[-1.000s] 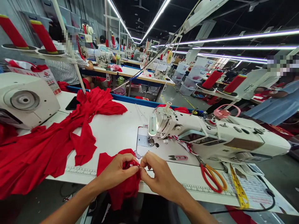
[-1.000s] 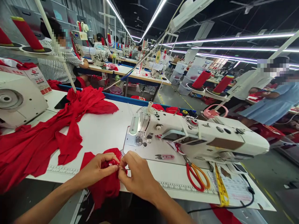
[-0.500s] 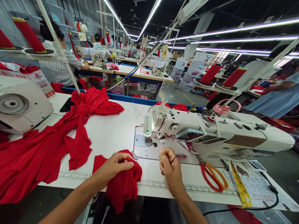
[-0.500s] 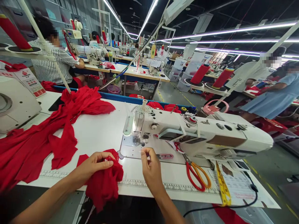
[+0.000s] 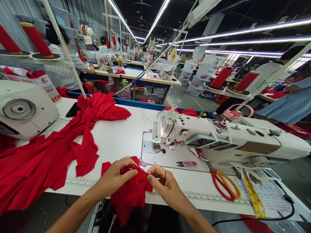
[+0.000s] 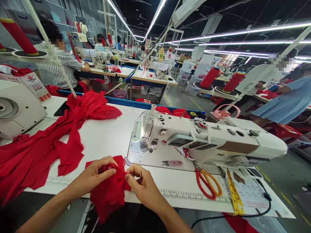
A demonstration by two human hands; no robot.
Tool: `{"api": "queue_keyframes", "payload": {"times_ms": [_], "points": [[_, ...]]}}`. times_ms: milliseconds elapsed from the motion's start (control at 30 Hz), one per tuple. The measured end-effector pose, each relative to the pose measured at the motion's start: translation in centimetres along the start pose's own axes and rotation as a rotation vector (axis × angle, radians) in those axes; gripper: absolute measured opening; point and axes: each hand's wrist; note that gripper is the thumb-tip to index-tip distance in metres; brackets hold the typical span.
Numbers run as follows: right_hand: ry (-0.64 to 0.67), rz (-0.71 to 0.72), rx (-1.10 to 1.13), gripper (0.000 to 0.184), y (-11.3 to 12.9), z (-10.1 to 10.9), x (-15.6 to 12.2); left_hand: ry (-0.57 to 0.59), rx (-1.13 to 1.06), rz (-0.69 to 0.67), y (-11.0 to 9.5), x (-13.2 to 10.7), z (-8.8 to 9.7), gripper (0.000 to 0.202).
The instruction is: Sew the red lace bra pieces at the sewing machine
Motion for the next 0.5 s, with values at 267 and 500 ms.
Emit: {"api": "queue_keyframes", "payload": {"times_ms": [267,500], "points": [[-0.102,0.014,0.131,0.012,3.4,-6.1,7.1,-0.365,0.562,-0.097,-1.7,-1.9,9.2,0.041],[-0.145,-0.253,0.123,0.023,1.8,-2.2,9.0,0.198,0.965,-0.048,-5.2,10.6,11.8,0.024]]}}
Point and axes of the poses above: each hand's wrist, its own x-axis towards the middle knuckle, its own z-axis out of the back of the hand, y = z × x, and after that the axes turned 12 degrees about y, right-handed
